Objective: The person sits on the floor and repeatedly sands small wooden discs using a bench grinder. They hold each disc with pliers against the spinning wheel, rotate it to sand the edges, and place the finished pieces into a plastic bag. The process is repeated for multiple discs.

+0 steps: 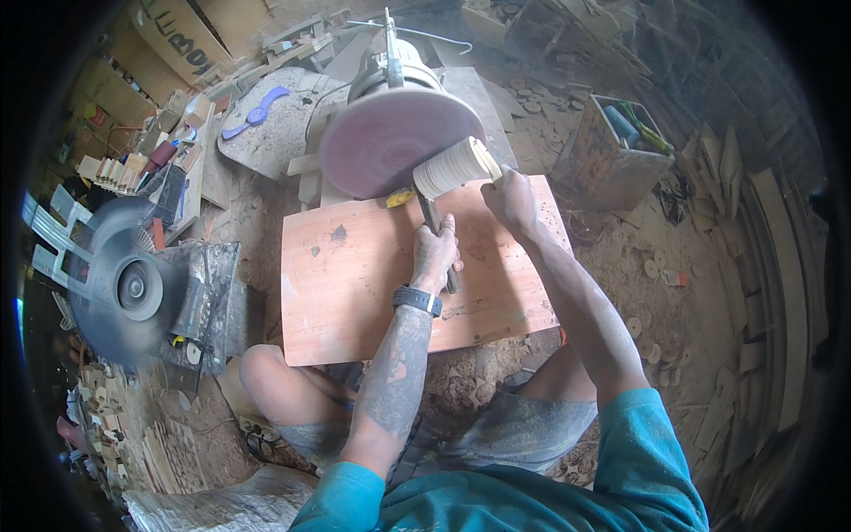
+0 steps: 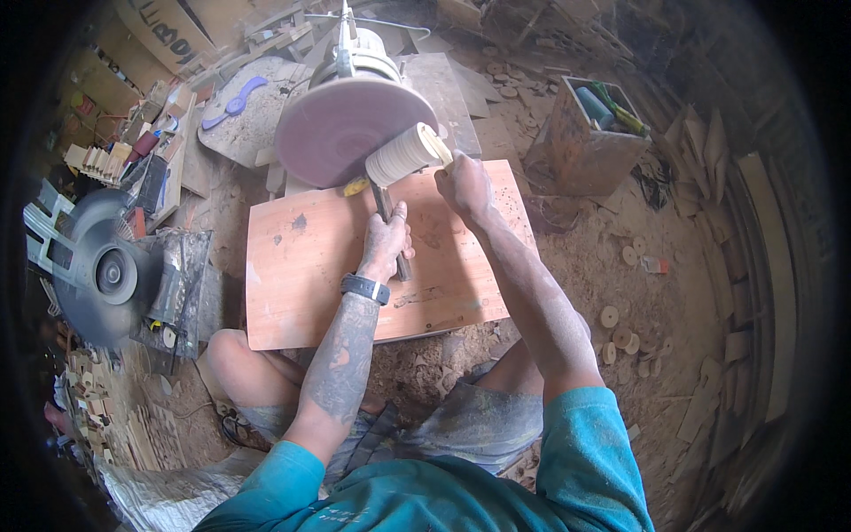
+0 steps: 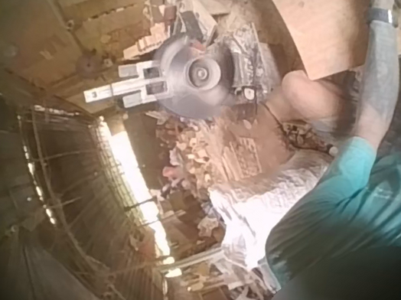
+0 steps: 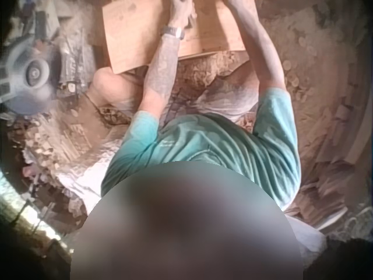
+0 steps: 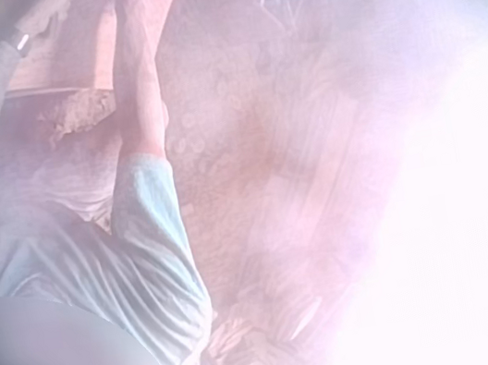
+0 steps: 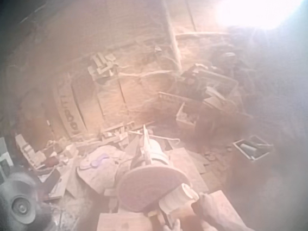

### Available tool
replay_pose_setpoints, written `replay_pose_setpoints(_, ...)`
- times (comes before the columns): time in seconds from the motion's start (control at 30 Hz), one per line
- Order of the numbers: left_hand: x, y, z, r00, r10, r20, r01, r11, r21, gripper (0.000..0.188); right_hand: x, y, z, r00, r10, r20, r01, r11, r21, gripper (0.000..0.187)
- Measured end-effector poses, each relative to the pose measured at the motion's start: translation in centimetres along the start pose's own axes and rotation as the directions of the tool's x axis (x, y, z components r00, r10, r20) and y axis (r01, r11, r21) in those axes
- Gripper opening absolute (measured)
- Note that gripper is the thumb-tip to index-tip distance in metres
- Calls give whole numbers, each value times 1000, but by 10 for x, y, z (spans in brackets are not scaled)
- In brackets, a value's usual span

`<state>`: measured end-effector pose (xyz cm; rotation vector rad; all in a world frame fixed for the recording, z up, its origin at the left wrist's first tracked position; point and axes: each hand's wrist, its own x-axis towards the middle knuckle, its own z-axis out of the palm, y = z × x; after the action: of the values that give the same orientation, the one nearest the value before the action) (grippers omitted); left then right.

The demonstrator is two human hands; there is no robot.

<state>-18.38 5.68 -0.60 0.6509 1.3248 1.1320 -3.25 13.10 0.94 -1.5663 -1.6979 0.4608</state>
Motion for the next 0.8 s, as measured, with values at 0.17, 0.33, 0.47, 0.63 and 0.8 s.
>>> replay_pose_setpoints(0.17, 0, 1, 1, 999, -20, -30, 21, 1000, 8, 27, 3, 2, 3, 1000, -11, 6, 11, 1000, -16, 20)
replay_pose_setpoints(0.33, -1, 2, 1, 1000, -17, -12, 17, 1000, 4, 26, 4, 5, 4, 1000, -21, -15, 21, 999, -31, 20)
replay_pose_setpoints(0.47, 0, 1, 3, 1000, -11, -8, 11, 1000, -3, 27, 4, 6, 1, 1000, 19, 25, -20, 1000, 11, 20)
replay_pose_setpoints(0.63, -1, 1, 4, 999, -13, -40, 13, 1000, 3, 27, 5, 3, 2, 1000, -4, 22, 5, 1000, -29, 21)
replay_pose_setpoints(0.8, -1, 3, 2, 1000, -8, -26, 8, 1000, -14, 28, 7, 1, 5, 1000, -2, 18, 3, 1000, -15, 21)
